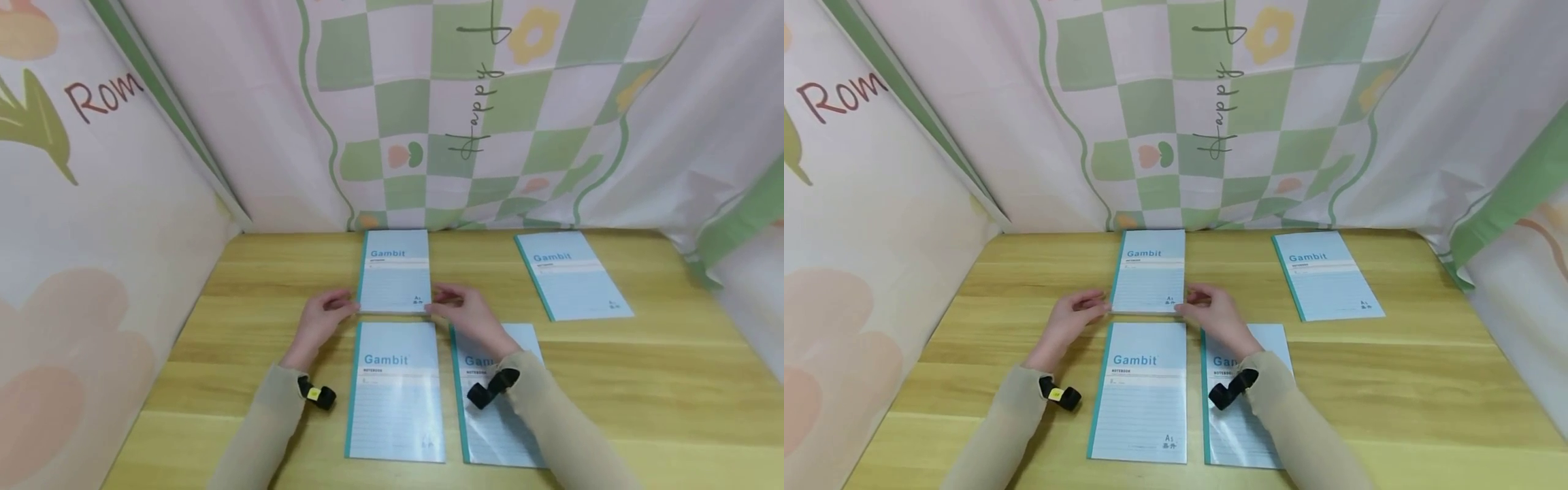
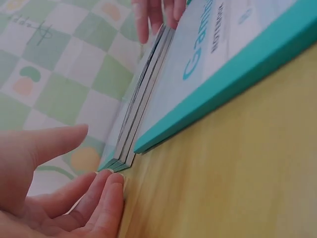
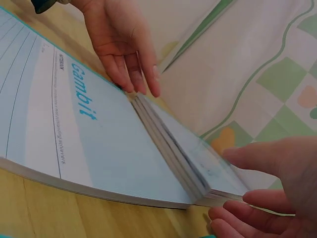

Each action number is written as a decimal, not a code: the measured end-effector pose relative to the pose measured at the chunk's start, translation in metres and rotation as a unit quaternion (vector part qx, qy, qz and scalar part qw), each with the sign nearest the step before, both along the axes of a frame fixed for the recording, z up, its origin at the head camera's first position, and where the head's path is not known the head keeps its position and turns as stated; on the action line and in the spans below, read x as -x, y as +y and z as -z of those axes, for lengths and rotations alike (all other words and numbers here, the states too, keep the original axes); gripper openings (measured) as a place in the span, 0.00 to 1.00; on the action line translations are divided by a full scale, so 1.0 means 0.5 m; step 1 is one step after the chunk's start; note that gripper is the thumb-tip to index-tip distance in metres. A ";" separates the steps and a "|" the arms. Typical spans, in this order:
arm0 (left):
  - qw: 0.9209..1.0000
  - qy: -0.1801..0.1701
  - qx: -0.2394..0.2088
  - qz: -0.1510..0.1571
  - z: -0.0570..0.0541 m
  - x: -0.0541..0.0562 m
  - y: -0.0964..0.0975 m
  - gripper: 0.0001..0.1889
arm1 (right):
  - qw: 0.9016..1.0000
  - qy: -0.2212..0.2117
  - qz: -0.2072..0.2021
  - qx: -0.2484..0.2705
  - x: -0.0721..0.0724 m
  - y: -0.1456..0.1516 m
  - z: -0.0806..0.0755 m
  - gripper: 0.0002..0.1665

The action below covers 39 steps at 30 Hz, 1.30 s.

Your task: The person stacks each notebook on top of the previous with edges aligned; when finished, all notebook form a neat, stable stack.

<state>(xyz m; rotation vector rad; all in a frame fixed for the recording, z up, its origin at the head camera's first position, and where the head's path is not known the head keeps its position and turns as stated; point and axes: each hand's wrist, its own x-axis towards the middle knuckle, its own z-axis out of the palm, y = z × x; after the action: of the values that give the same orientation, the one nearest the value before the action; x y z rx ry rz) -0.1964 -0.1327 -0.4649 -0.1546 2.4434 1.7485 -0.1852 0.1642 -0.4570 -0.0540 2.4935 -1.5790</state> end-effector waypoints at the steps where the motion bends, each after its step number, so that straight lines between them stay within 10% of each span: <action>1: 1.000 0.001 0.002 0.004 -0.002 -0.004 -0.002 0.25 | 1.000 0.000 0.000 -0.003 -0.002 0.004 -0.004 0.39; 16: 0.998 -0.023 0.027 0.049 -0.005 -0.103 -0.029 0.27 | 1.000 -0.002 -0.025 0.002 -0.086 0.040 -0.019 0.39; 39: 0.994 -0.018 -0.065 0.086 0.000 -0.213 -0.036 0.31 | 0.989 -0.056 -0.096 0.093 -0.204 0.044 -0.011 0.37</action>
<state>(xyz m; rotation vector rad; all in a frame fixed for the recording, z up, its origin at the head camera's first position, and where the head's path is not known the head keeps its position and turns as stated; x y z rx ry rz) -0.0897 -0.1507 -0.4651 0.0364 2.2355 1.8038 -0.0829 0.1863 -0.4514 -0.2180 2.1792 -1.6782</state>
